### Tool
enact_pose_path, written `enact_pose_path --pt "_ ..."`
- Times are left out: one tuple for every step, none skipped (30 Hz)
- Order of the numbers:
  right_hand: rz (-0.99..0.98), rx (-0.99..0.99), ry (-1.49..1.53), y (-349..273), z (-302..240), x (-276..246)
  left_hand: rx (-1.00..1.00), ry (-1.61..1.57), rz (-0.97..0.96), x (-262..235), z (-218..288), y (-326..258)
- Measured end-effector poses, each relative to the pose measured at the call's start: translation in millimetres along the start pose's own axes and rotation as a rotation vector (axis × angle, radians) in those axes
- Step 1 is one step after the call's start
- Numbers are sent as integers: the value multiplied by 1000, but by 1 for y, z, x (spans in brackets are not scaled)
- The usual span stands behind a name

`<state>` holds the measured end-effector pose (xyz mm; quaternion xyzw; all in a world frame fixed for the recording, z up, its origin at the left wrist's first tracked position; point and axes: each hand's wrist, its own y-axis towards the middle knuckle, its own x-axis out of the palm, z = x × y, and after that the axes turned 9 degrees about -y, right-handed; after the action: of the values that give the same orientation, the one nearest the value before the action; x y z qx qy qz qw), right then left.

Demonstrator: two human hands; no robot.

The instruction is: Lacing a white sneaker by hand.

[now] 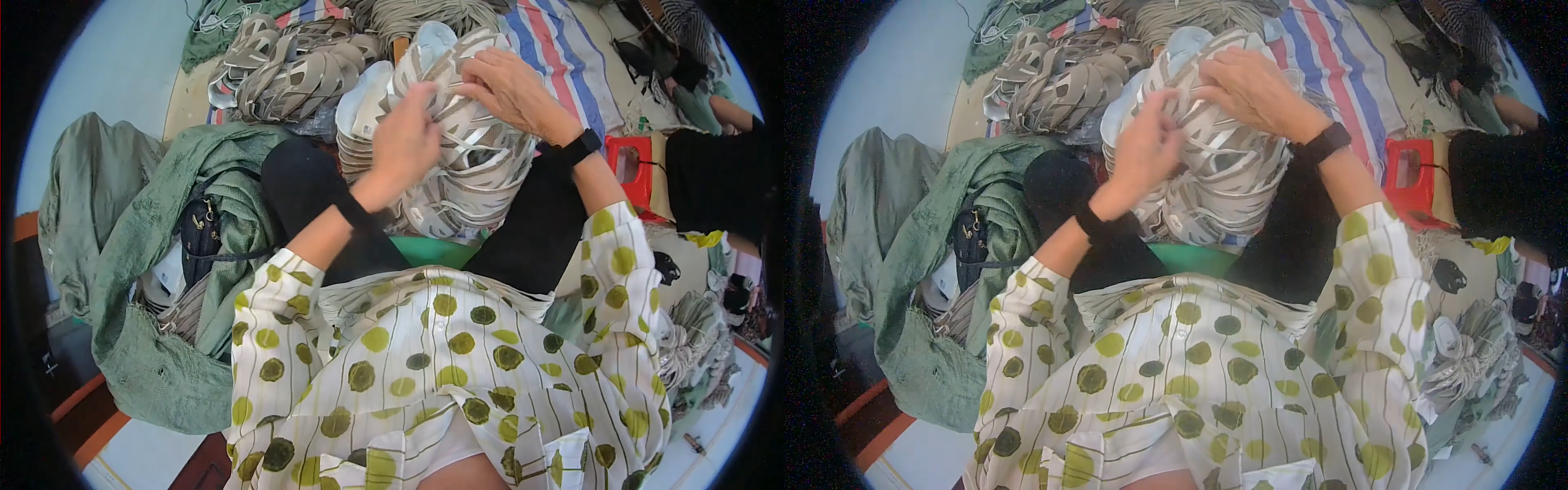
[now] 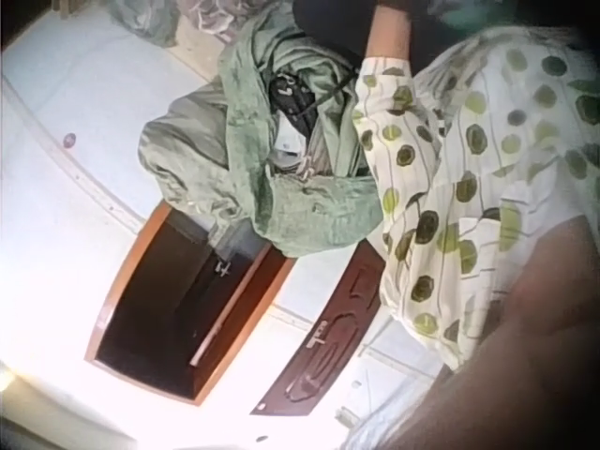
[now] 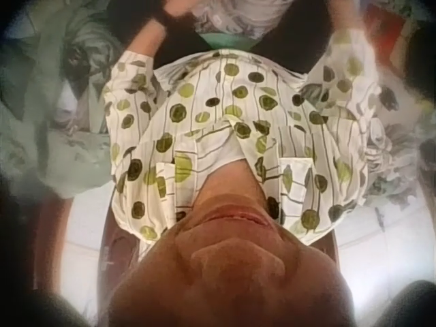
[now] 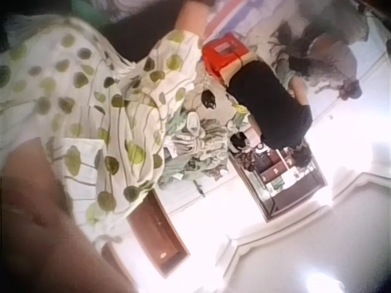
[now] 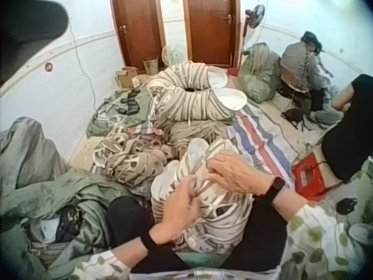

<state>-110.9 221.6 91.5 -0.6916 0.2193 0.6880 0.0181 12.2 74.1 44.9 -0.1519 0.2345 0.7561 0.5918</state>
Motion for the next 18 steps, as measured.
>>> enact_pose_path --pt "-1 10 6 -3 -2 0 -129 -159 -29 -5 -8 3" --pt "-43 -21 0 -9 -4 0 -63 -79 13 -8 -8 8" --pt "-78 -63 -1 -9 -7 0 -68 -74 9 -8 -12 15" --pt "-114 -104 -1 -9 -9 0 137 46 121 -7 -16 24" --pt "-115 -100 10 -9 -10 -1 342 167 230 -6 -21 32" --pt "-108 -126 3 -11 -10 -3 333 170 220 -2 -19 40" --pt "-101 -153 -5 -12 -12 -4 257 103 241 8 -15 48" --pt "-104 -140 -5 -16 -11 -3 192 26 260 19 -10 58" --pt "-77 -152 -9 -18 -11 -1 191 30 253 26 -8 62" --pt "-51 -164 -13 -21 -10 2 87 15 239 31 -6 65" --pt "-55 -156 -22 -28 -8 -4 -10 -12 225 39 -4 70" --pt "-97 -139 -14 -33 -11 -12 35 -47 271 34 -16 80" --pt "-138 -122 -8 -38 -10 -21 81 -83 317 19 -30 95" --pt "-80 -79 -7 -43 -9 -31 12 -284 354 -3 -55 110" --pt "-39 -19 -10 -59 -2 -37 -65 -501 374 -16 -75 119" --pt "-70 81 -24 -75 11 -44 -94 -728 439 -21 -94 117" --pt "-59 74 -26 -87 17 -49 -122 -945 512 -24 -115 110" --pt "-75 283 66 -106 19 -49 -232 -1065 575 -16 -130 96"
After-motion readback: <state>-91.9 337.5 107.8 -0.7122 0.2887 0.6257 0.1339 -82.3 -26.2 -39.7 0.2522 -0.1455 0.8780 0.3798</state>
